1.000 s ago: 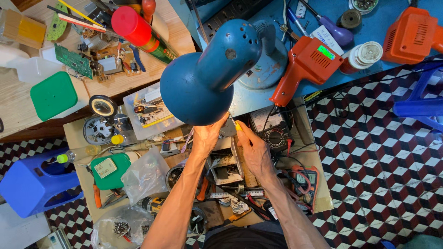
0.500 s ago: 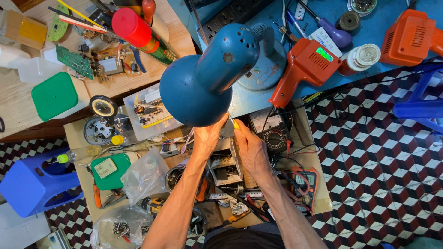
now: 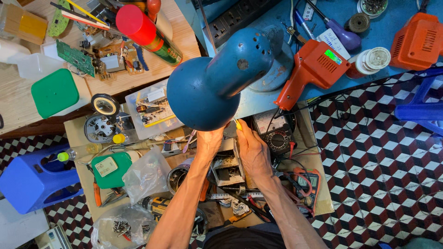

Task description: The person works at a cluttered electronics workbench, using a multimeter to test a small cylindrical component. They then use a yellow utility knife to scrape the surface of a blue lamp base and later use a soldering iron on the cylindrical component.

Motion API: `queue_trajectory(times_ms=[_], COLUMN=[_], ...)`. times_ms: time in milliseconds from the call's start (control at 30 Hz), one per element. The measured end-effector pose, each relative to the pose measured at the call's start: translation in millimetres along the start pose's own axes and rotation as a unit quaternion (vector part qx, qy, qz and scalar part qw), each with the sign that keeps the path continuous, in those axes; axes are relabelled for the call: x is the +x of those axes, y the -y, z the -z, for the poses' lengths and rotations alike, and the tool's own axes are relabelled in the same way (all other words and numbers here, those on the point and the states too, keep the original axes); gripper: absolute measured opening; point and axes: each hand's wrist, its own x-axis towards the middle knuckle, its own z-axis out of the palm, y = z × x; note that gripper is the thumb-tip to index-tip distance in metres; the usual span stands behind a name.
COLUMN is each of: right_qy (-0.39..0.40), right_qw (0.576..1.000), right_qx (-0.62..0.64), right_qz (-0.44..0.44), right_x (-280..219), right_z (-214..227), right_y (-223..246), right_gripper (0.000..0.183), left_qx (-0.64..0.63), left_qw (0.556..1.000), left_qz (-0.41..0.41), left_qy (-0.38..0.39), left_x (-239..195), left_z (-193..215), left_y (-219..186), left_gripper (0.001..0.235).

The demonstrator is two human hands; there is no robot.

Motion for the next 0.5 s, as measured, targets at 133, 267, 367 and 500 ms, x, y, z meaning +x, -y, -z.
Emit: queue_trajectory(times_ms=[133,267,367,500], right_qy=[-0.008,0.015,0.009,0.017], right_qw=[1.0,0.999,1.0,0.999], right_qx=[0.021,0.028,0.01,0.007], right_qz=[0.018,-0.034,-0.02,-0.044], right_x=[-4,-10,-11,-8], right_z=[6,7,8,4], right_y=[2,2,1,-2], right_gripper=[0.035,0.037,0.037,0.037], left_qx=[0.069,0.057,0.053,0.051], left_qw=[0.991,0.992,0.995,0.993], left_qz=[-0.112,-0.114,-0.086,-0.098], left_qy=[-0.008,0.005,0.019,0.028], left_x=[-3,-4,-6,-5], left_z=[-3,-2,-2,-2], left_y=[-6,-11,-16,-17], left_gripper=[0.045,0.044,0.041,0.036])
